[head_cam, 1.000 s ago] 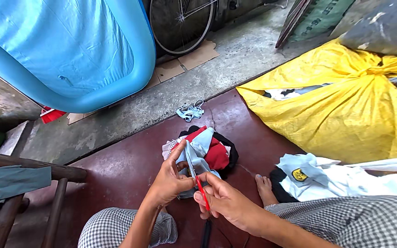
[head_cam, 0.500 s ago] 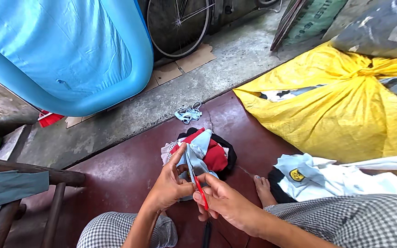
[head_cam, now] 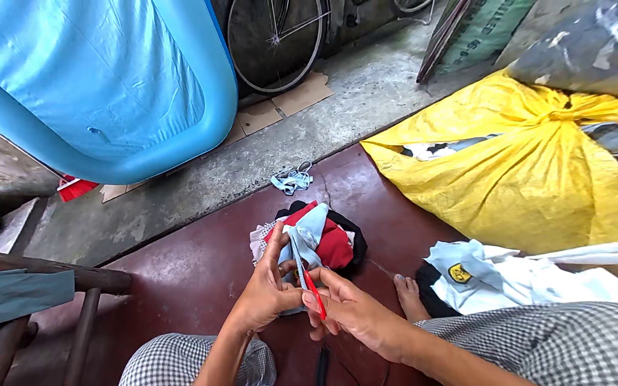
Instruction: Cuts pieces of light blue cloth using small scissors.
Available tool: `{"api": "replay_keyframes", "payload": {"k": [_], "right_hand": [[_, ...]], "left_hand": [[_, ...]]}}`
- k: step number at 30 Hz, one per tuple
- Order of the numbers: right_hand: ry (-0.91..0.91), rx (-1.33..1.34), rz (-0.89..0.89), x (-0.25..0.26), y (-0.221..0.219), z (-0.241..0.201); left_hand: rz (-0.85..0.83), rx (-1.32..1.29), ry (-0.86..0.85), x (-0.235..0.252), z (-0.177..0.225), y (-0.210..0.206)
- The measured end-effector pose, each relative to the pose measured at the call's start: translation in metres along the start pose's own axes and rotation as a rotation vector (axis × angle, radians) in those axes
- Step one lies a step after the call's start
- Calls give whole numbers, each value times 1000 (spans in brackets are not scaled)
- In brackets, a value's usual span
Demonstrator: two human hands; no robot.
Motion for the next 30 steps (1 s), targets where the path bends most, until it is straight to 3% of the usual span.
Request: {"api": "replay_keyframes", "payload": {"k": [21, 30], "right_hand": [[15, 1, -29, 1, 10, -3], [3, -156, -52, 8, 18, -5]], "left_hand": [[-53, -55, -1, 1, -9, -11], [-49, 8, -1, 0, -13, -10]]}}
Point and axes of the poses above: each hand's wrist, its own x-axis towards the middle knuckle, its own y-axis out of the back of the hand, z = x × y, the point moved 5 cm from there along x, towards the middle knuckle, and after that the axes turned 5 degrees about -y, right-handed, at the moved point
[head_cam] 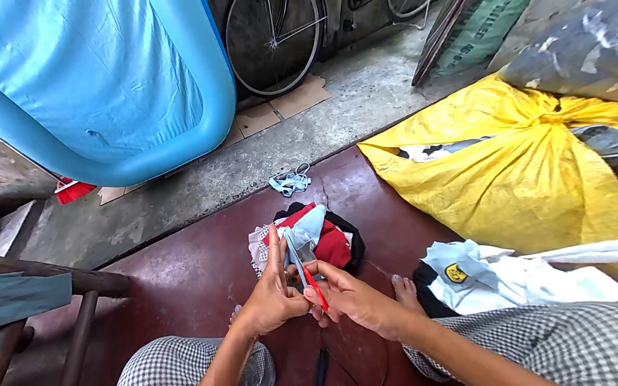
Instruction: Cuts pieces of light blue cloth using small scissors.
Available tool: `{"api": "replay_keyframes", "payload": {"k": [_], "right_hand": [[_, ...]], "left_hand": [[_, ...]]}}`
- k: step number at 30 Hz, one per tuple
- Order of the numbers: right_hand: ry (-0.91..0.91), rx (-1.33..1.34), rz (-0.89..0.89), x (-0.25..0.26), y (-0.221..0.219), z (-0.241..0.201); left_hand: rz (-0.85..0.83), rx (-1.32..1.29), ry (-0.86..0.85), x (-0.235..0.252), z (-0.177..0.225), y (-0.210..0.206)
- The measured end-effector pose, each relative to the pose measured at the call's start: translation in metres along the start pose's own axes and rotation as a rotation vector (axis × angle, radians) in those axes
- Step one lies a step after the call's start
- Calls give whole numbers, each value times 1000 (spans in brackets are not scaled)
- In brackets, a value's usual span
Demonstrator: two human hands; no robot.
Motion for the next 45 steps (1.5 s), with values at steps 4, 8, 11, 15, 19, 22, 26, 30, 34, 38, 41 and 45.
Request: {"api": "replay_keyframes", "payload": {"k": [4, 8, 11, 15, 19, 22, 26, 30, 34, 38, 41, 45], "right_hand": [[-1, -27, 10, 3, 1, 2], [-22, -40, 36, 3, 1, 4], [-50, -48, 81, 2, 3, 3], [-48, -65, 112, 2, 4, 1], [-38, -103, 145, 2, 5, -1], [-42, -185, 167, 2, 7, 1], [-61, -349, 188, 2, 5, 10], [-58, -473, 216, 1, 2, 13], [-63, -505, 238, 0, 1, 10], [-71, -510, 235, -2, 1, 9], [-84, -462, 197, -1, 0, 11], [-71, -315, 143, 0, -6, 16]], "left_hand": [[1, 0, -7, 0, 0, 0], [-14, 31, 5, -2, -2, -3], [-7, 42, 37, -3, -3, -3], [-8, 54, 33, -1, -4, 0], [83, 75, -13, 3, 0, 16], [224, 134, -29, 6, 2, 31], [483, -18, -5, 7, 3, 37], [564, -189, -7, 7, -5, 38], [564, -249, -16, 8, -7, 39], [582, -194, -21, 8, -6, 37], [569, -141, -46, 8, -6, 38], [558, -113, -69, 10, -7, 37]]}}
Point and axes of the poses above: each hand's wrist, its own x-axis towards the middle knuckle, its own y-axis out of the back of the hand, z = x × y, the point moved 5 cm from there along x, towards the middle knuckle, and after that the axes turned 5 degrees about -y, right-handed, at the moved point
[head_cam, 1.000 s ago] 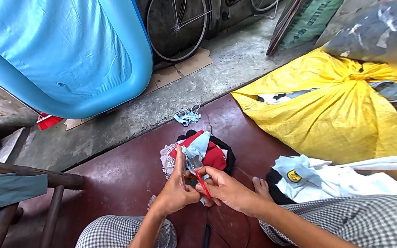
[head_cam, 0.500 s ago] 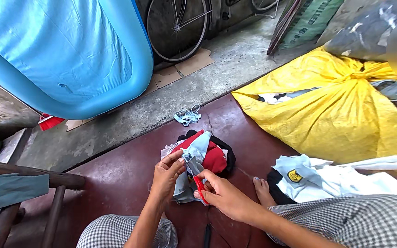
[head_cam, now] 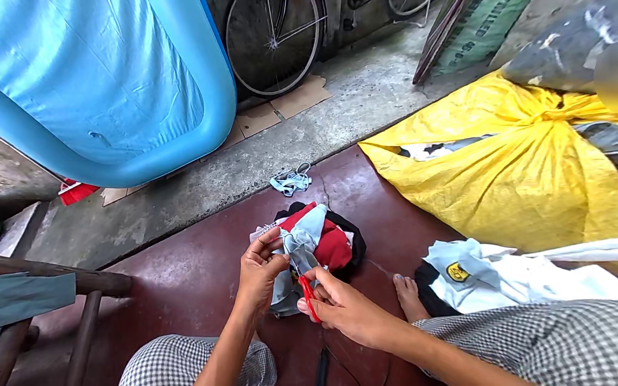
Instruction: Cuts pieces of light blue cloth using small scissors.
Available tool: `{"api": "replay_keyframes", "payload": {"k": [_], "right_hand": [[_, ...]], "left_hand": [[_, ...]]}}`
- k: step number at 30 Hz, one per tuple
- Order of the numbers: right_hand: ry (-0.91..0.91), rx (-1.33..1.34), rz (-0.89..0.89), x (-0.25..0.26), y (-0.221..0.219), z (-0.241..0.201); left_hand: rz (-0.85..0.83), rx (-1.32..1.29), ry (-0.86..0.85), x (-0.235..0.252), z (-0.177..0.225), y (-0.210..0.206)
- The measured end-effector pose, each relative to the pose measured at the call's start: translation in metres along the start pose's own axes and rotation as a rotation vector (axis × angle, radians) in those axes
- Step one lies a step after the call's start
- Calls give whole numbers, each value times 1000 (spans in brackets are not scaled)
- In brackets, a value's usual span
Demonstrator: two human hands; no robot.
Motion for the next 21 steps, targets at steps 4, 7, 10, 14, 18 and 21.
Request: {"api": "replay_keyframes", "payload": {"k": [4, 7, 10, 14, 18, 21], "right_hand": [[21, 129, -11, 1, -2, -3], [33, 180, -19, 1, -1, -6], [34, 212, -26, 1, -1, -8], [47, 192, -38, 3, -1, -6], [68, 163, -35, 4, -1, -4], [39, 182, -28, 4, 0, -4]], "left_hand": [[-8, 10, -27, -4, -2, -5], [-14, 12, -37, -6, -3, -8], [-9, 20, -20, -6, -2, -7], [-20, 19, 9, -7, -2, -6], [-19, 21, 25, -7, -3, -5], [-10, 25, 23, -6, -4, -5]]}}
Point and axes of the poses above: each hand's wrist, its own x-axis towards the middle knuckle, its own y-axis out of the back of the hand, z = x × y, the point moved 5 cm from there along x, towards the middle knuckle, and after that the axes turned 5 degrees about -y, right-handed, at the moved point
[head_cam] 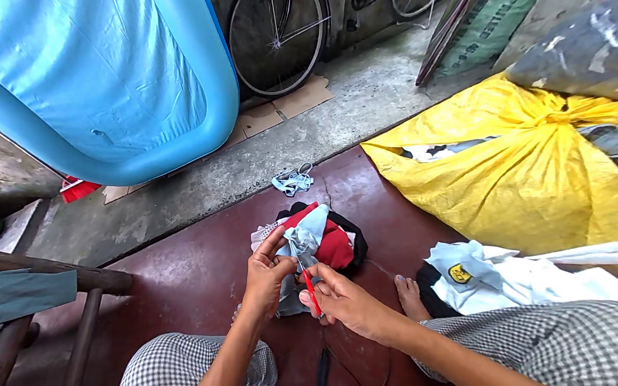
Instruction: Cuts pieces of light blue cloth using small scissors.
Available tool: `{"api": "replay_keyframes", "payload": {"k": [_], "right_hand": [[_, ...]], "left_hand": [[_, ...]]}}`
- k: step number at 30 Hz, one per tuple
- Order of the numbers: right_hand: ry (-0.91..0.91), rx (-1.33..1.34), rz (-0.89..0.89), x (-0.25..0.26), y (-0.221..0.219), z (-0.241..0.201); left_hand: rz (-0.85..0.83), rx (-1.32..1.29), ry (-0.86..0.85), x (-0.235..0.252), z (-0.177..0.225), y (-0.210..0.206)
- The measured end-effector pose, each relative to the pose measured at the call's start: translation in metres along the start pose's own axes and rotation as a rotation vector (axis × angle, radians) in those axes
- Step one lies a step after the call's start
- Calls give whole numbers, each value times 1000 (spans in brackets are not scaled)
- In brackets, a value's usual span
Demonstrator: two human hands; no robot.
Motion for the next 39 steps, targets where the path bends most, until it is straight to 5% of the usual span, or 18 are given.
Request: {"api": "replay_keyframes", "payload": {"k": [13, 27, 30, 34, 39], "right_hand": [[-25, 192, -89, -2, 1, -4], [16, 248, 0, -2, -4, -6], [33, 55, 69, -3, 1, -7], [5, -544, 87, -6, 12, -10], [10, -991, 34, -15, 11, -26]], "left_hand": [[-136, 95, -23, -2, 3, -5], [-84, 81, -87, 1, 10, -1], [-72, 409, -234, 7, 25, 11], [-66, 673, -431, 9, 47, 22], [-344, 818, -186, 18, 34, 25]]}}
Point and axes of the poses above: each hand's wrist, its own x-axis towards the middle knuckle, its own y-axis out of the back of the hand, z = x × y, the point moved 5 cm from there along x, towards the middle knuckle, and after that the axes turned 5 degrees about -y, right-handed, at the moved point
